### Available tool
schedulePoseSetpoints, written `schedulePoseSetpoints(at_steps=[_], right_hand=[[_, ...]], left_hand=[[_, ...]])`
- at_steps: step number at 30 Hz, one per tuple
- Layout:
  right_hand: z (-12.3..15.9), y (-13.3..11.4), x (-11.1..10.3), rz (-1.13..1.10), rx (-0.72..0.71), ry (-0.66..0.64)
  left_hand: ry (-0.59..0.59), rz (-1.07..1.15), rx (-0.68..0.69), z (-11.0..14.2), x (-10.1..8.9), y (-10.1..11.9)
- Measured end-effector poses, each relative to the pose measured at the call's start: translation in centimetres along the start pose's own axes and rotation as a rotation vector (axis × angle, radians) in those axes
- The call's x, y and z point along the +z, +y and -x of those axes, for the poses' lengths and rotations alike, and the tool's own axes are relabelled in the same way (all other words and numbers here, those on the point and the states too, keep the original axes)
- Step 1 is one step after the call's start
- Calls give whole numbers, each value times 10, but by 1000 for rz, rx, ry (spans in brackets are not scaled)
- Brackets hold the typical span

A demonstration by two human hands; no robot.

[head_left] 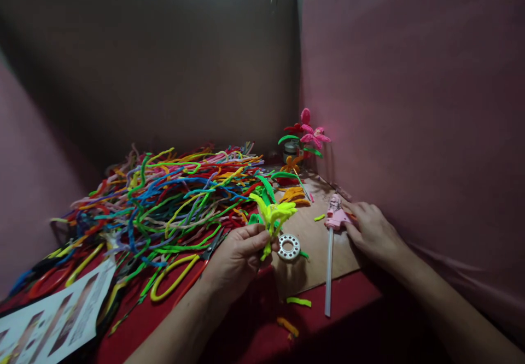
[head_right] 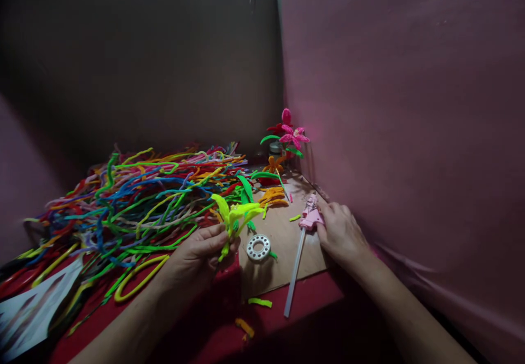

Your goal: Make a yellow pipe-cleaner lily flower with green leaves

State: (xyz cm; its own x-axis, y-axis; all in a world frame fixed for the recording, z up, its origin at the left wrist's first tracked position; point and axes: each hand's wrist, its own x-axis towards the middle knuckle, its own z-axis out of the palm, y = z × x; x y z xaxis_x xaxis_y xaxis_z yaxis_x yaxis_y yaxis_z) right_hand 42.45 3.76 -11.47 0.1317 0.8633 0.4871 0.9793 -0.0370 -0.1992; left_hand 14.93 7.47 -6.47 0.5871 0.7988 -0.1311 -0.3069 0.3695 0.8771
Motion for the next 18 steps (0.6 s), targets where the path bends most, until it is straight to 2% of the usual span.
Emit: schedulePoseSetpoints(at_steps=[4, 10, 14, 17, 18], right_hand=[[7, 5, 5, 153, 14, -71], [11, 10, 11, 98, -41, 9], [15, 9, 3, -122, -39, 203], [23, 4, -13, -425, 76, 325], [28, 2, -18, -523, 102, 329]], left_hand=[[15, 13, -4, 0, 2, 1], [57, 73, -20, 0, 0, 2], [74, 101, -20, -1, -3, 3], [79, 107, -18, -1, -3, 4], [79, 108, -16, 0, -3, 4]])
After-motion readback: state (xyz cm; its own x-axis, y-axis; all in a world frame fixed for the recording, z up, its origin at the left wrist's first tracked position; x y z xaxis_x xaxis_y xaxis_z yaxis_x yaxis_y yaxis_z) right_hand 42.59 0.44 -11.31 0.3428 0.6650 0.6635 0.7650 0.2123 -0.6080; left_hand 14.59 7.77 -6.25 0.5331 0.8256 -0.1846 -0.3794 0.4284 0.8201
